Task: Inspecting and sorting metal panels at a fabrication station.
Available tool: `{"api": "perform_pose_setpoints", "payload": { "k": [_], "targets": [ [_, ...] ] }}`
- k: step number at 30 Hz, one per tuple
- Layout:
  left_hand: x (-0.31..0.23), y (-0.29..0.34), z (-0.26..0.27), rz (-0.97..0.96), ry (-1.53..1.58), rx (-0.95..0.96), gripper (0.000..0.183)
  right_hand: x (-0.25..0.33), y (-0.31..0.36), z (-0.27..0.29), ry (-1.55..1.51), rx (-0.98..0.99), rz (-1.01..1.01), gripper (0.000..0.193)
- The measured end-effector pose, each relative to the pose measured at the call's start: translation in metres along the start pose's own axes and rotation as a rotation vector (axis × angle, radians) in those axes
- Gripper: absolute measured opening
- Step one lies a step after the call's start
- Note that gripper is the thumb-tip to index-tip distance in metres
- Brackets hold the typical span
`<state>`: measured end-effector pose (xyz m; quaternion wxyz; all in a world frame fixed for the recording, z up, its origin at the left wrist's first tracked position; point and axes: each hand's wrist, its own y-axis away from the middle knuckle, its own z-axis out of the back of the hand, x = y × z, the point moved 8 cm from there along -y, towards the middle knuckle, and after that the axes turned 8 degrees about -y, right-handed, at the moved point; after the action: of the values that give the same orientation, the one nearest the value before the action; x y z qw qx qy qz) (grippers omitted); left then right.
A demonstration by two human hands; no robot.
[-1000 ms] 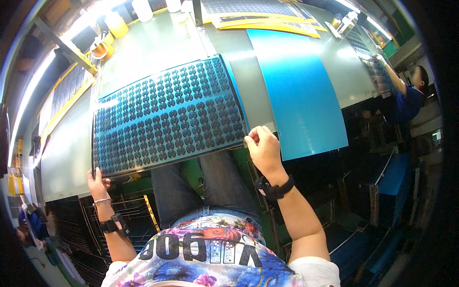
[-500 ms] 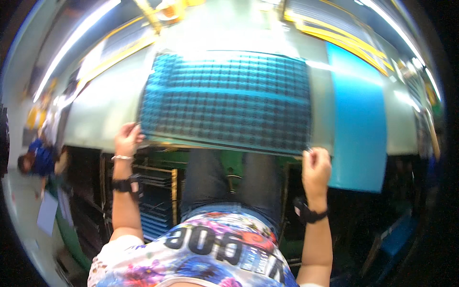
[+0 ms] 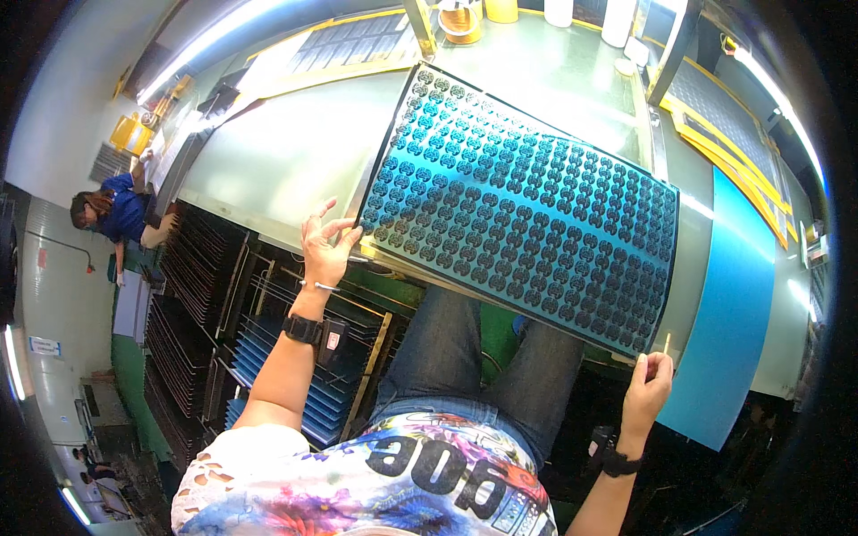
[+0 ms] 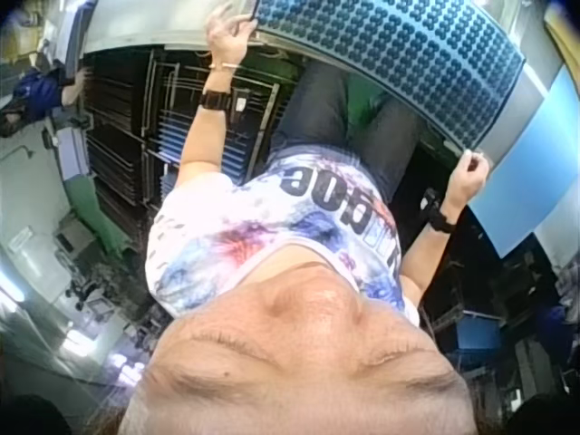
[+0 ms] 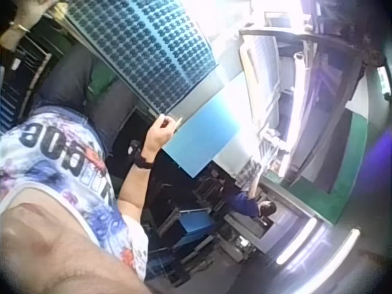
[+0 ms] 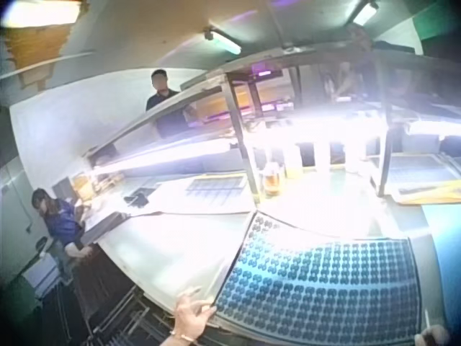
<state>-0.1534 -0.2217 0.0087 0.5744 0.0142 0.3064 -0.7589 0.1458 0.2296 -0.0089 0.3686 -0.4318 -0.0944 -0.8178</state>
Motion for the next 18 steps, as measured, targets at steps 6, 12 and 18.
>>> {"api": "perform_pose_setpoints", "payload": {
  "k": [6, 12, 18],
  "targets": [
    [-0.007, -0.005, -0.011, -0.107, -0.03, 0.032, 0.035, 0.006, 0.0, 0.007, 0.041, -0.035, 0.008, 0.013],
    [-0.02, 0.006, -0.024, -0.176, -0.013, 0.243, 0.047, 0.015, -0.01, 0.016, 0.202, -0.004, 0.019, 0.013],
    [-0.03, 0.01, -0.018, -0.228, -0.065, 0.354, 0.031, 0.077, -0.033, -0.025, 0.701, 0.347, 0.511, 0.049]
  ]
}}
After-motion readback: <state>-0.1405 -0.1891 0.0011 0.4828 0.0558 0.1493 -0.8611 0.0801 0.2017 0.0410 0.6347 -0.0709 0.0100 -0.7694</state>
